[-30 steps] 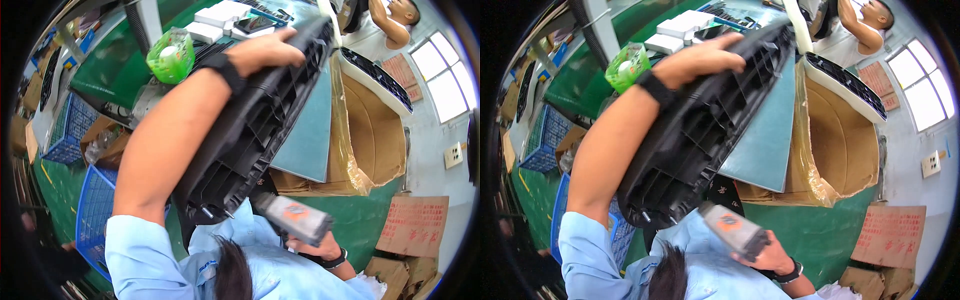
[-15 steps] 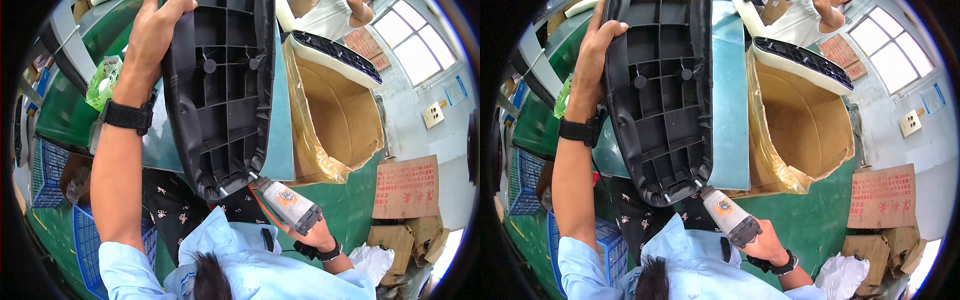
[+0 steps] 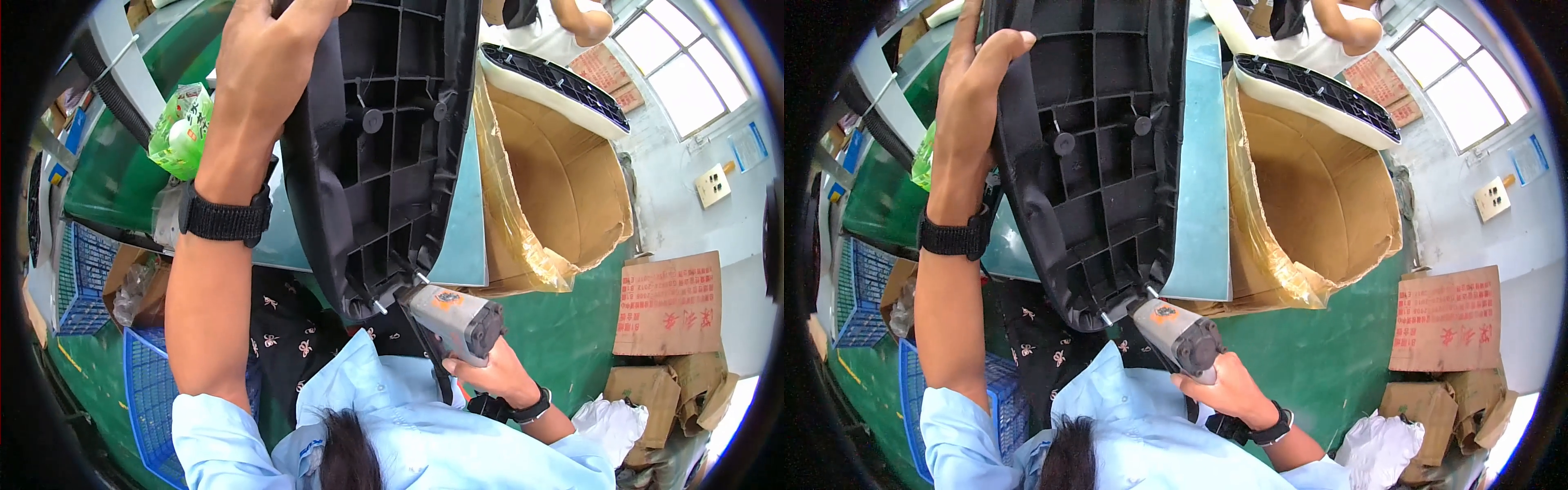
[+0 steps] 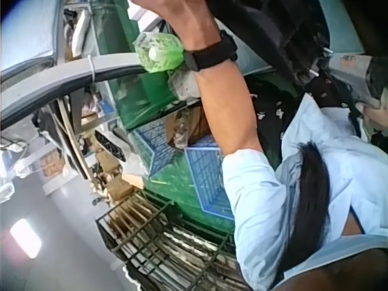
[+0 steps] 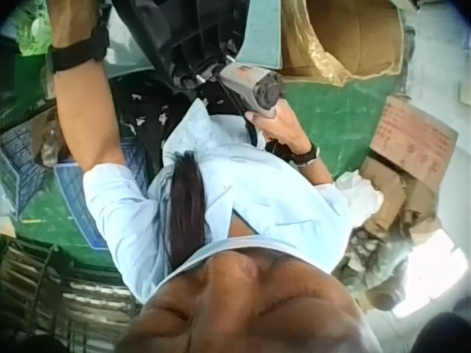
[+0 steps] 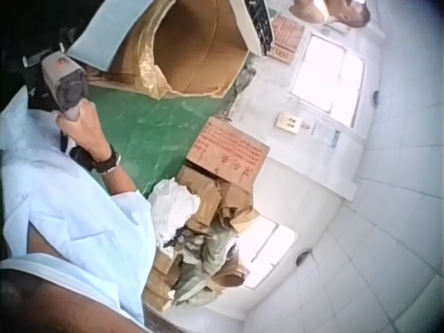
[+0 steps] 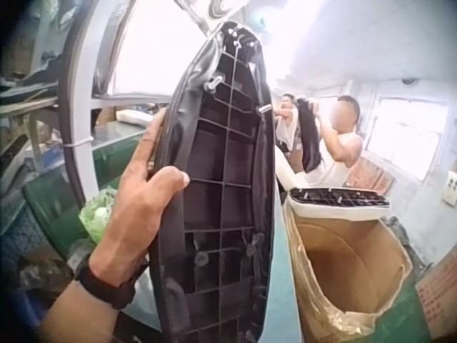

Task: The person staples a black cover onto a plastic seat base using a pneumatic staple gun, turning the seat to reach different sides. They then peel a sticker from a roll and apply it to the base before stapling the cover onto another seat.

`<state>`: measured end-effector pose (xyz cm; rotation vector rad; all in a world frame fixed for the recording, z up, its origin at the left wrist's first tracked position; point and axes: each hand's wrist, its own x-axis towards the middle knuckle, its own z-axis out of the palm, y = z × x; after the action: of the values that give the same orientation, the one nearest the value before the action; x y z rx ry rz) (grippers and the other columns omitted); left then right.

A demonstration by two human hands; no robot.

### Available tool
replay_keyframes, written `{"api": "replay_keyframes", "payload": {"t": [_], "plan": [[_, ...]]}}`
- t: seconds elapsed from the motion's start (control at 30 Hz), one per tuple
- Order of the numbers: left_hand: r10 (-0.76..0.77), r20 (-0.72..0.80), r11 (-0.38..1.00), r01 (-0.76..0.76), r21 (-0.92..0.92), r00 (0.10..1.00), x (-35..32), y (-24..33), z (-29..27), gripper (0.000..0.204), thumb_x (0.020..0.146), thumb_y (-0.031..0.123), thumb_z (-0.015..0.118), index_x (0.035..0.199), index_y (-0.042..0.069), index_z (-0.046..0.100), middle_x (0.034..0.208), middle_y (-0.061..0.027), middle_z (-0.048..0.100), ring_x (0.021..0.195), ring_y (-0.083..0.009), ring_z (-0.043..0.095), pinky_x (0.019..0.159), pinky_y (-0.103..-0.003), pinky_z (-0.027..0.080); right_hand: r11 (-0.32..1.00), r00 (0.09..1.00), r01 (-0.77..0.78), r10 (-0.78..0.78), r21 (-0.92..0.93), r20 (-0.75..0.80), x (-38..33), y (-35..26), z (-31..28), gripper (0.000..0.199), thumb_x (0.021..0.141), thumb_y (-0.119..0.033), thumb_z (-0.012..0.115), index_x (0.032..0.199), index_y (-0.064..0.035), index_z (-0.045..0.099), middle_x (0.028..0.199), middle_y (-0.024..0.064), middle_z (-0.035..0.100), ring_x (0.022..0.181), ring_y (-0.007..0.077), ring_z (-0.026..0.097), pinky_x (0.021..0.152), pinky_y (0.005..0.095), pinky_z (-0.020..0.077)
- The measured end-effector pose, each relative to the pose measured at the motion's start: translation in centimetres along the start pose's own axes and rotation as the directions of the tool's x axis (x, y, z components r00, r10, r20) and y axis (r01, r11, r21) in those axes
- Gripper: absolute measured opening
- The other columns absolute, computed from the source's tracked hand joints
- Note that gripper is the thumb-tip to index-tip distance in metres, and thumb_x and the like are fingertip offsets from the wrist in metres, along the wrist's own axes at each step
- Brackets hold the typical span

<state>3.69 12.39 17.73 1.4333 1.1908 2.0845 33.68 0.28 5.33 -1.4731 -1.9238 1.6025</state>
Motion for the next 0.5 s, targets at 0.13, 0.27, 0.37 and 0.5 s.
{"api": "replay_keyframes", "payload": {"t": [0.13,0.27,0.37,0.5], "plan": [[-0.041,-0.157,0.981,0.011,-0.192,0.987,-0.9,2.7,1.7,0.067,0.079,0.003,0.051,0.143,0.001,0.029,0.093,-0.0029,0.054,0.071,-0.0075,0.047,0.063,-0.018,0.040,0.996,0.992,-0.066,0.059,0.061,0.109,-0.2,0.9,-0.4,0.052,0.072,-0.007,0.065,0.121,-0.0009,0.050,0.099,0.0051,0.059,0.074,0.0107,0.055,0.068,0.0263,0.0472],[-0.030,-0.035,0.997,0.033,0.076,0.999,-1.7,-1.1,-4.0,0.067,0.079,0.005,0.054,0.142,0.002,0.031,0.104,-0.0078,0.058,0.081,-0.0142,0.055,0.074,-0.024,0.045,0.982,0.984,-0.076,0.045,0.176,0.173,-0.4,0.0,1.1,0.049,0.073,-0.004,0.064,0.120,-0.0001,0.051,0.086,0.0042,0.059,0.063,0.0091,0.055,0.058,0.0238,0.0456],[0.106,-0.128,0.994,-0.101,0.044,0.986,-2.1,-1.0,-3.7,0.050,0.084,0.015,0.056,0.131,0.003,0.045,0.102,-0.0047,0.054,0.087,-0.0102,0.055,0.076,-0.021,0.045,0.923,0.964,-0.210,0.141,0.321,0.225,0.0,0.4,1.3,0.043,0.075,-0.004,0.065,0.116,0.0031,0.052,0.072,0.0038,0.058,0.057,0.0099,0.055,0.053,0.0234,0.0441],[0.111,-0.267,0.988,-0.076,0.138,0.957,-3.9,-1.1,-5.6,0.040,0.086,0.019,0.057,0.119,-0.003,0.052,0.097,-0.0099,0.053,0.093,-0.0153,0.055,0.083,-0.027,0.044,0.866,0.986,-0.154,0.100,0.475,0.136,-1.0,1.0,0.1,0.032,0.077,-0.011,0.068,0.104,0.0010,0.058,0.075,0.0037,0.060,0.058,0.0090,0.055,0.053,0.0239,0.0437]]}}
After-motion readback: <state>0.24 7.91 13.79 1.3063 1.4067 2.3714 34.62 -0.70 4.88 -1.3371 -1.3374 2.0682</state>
